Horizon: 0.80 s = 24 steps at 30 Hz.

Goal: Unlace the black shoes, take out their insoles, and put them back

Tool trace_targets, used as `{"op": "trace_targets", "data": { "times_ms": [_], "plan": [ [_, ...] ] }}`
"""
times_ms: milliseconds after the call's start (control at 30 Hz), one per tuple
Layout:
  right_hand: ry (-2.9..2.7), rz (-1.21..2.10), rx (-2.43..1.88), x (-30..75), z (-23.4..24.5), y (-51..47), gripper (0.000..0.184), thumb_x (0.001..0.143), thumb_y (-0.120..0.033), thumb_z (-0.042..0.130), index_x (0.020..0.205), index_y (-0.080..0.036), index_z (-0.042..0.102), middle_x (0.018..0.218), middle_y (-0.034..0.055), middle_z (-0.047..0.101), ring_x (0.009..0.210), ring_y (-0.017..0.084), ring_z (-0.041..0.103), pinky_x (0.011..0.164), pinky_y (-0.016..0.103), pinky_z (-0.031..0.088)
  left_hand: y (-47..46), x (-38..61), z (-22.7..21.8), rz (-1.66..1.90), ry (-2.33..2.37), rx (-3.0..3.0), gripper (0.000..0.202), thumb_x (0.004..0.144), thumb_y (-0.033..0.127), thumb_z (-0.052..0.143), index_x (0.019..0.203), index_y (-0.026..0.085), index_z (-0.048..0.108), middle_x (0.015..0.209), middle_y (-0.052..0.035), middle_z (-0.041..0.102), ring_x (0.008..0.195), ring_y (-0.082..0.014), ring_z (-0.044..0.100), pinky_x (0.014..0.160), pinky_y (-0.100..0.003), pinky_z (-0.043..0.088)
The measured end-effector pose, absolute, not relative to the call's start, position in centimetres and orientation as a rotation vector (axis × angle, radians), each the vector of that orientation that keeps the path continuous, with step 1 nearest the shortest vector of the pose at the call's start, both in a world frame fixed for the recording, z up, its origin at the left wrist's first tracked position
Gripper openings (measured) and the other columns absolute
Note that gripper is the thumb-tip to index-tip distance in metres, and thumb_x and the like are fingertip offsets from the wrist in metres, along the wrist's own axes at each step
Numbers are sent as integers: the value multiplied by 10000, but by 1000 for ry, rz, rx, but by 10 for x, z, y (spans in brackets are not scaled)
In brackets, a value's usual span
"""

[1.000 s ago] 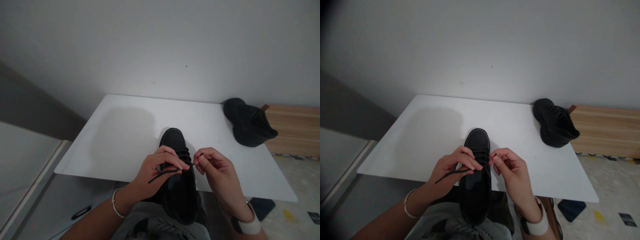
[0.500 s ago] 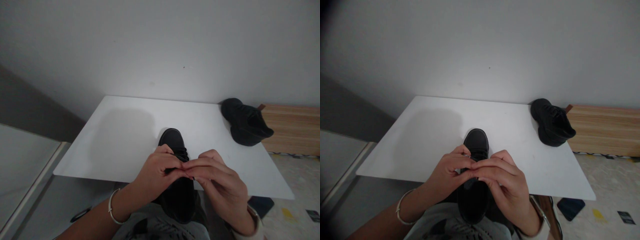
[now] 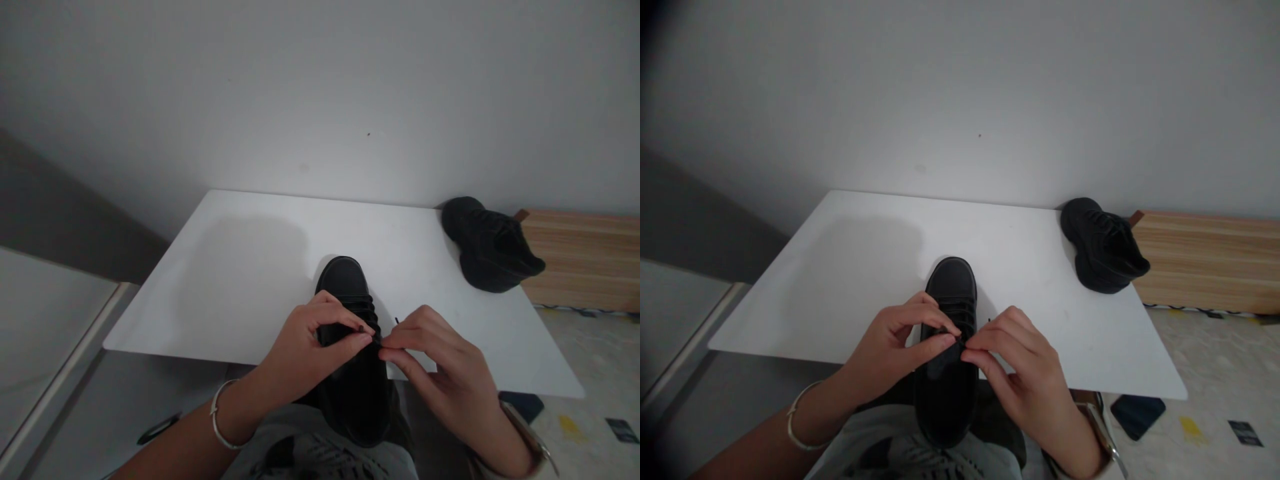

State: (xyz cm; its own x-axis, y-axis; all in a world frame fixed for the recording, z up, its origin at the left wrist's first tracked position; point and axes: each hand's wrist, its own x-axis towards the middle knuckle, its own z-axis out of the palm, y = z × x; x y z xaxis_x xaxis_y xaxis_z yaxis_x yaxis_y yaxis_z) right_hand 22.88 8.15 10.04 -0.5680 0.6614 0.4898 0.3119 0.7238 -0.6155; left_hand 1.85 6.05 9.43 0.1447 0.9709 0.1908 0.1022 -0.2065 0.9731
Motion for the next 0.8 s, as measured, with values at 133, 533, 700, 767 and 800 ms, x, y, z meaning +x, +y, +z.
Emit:
{"op": "trace_targets", "data": {
  "times_ms": [133, 533, 700, 767, 800],
  "plan": [
    [-2275, 600, -714, 231, 98, 80, 127, 936, -101, 678, 1009, -191, 626, 862, 14, 664, 816, 154, 540, 709, 297, 447, 59, 19, 94, 1202, 1096, 1467, 176, 763, 30, 710, 777, 204, 729, 814, 8, 756, 842, -154, 650, 791, -306, 504],
    [-2137, 742, -889, 212, 101, 81, 182, 991, -104, 540, 1106, -210, 633, 935, 8, 675, 864, 132, 598, 738, 246, 499, 58, 22, 89, 1349, 1101, 2136, 270, 766, -70, 618, 826, 189, 569, 876, 16, 708, 860, -152, 557, 834, -325, 454],
    [-1991, 830, -947, 206, 100, 79, 154, 961, -127, 592, 1029, -239, 672, 852, -17, 659, 783, 111, 611, 678, 208, 504, 60, 29, 84, 1371, 1127, 2354, 271, 818, -83, 574, 867, 178, 522, 843, 6, 647, 822, -147, 509, 801, -326, 420],
    [-1934, 885, -989, 205, 98, 80, 142, 948, -140, 609, 991, -238, 701, 807, -19, 653, 742, 109, 616, 654, 205, 505, 60, 32, 80, 1409, 1155, 2402, 228, 857, -41, 592, 906, 174, 534, 827, -1, 620, 815, -157, 488, 786, -334, 416],
    [-1907, 913, -1005, 205, 97, 81, 139, 944, -149, 616, 987, -235, 716, 788, -18, 652, 725, 111, 619, 643, 207, 507, 60, 33, 79, 1422, 1162, 2429, 205, 877, -17, 599, 929, 173, 543, 817, -4, 610, 809, -161, 480, 785, -338, 417]
  ]
}}
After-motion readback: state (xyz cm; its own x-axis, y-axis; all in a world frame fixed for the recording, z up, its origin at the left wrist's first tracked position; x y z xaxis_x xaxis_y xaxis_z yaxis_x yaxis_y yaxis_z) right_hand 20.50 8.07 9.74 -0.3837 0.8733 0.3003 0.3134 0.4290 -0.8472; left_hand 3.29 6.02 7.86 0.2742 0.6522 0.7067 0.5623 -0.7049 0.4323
